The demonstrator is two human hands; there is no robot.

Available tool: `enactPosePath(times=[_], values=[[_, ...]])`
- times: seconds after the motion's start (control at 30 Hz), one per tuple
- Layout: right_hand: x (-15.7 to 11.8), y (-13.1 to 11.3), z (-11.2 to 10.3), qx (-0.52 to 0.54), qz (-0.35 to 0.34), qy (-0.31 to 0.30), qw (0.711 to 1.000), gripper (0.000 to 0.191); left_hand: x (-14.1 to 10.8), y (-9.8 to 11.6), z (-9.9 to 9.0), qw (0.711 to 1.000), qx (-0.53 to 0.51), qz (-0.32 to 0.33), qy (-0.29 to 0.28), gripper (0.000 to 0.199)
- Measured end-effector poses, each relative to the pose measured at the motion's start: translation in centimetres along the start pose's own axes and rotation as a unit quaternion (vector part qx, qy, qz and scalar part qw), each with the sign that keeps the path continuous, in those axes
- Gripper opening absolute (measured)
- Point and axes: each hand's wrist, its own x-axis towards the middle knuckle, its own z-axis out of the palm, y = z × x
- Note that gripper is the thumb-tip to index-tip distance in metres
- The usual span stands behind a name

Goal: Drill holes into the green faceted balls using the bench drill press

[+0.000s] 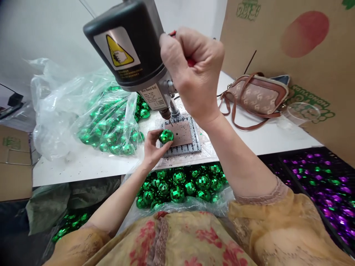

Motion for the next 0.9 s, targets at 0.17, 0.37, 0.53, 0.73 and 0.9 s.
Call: enactPosePath(times=[0.17,0.37,0.53,0.73,0.9], values=[[-0.3,0.4,-0.2,0.007,-0.021,-0.007,1.0,0.046,-6.8,2.1,-4.2,0.974,0.093,0.065,-0.198,0.044],[-0.5,0.6,-0.1,0.027,-0.029,0.004,0.999,0.046,-13.8,2.0,-6.5,0.914,0.248,-0.004,-0.32,0.044],[-0.8,0.5,-0.2,0.042,-0.002,0.015,0.999,0.043,-15.2,1.7,-5.5,0.884,0.327,-0.034,-0.332,0.063],[-0.9,1.4,-0.7,0.041,-0.027,0.019,0.999,0.056,-14.7,3.1,-3.6,0.794,0.419,0.045,-0.439,0.073],[-1.0,1.4,-0.8,0.01,-0.024,0.014,1.0,0.062,-8.1,4.4,-5.1,0.84,0.353,0.085,-0.403,0.044]])
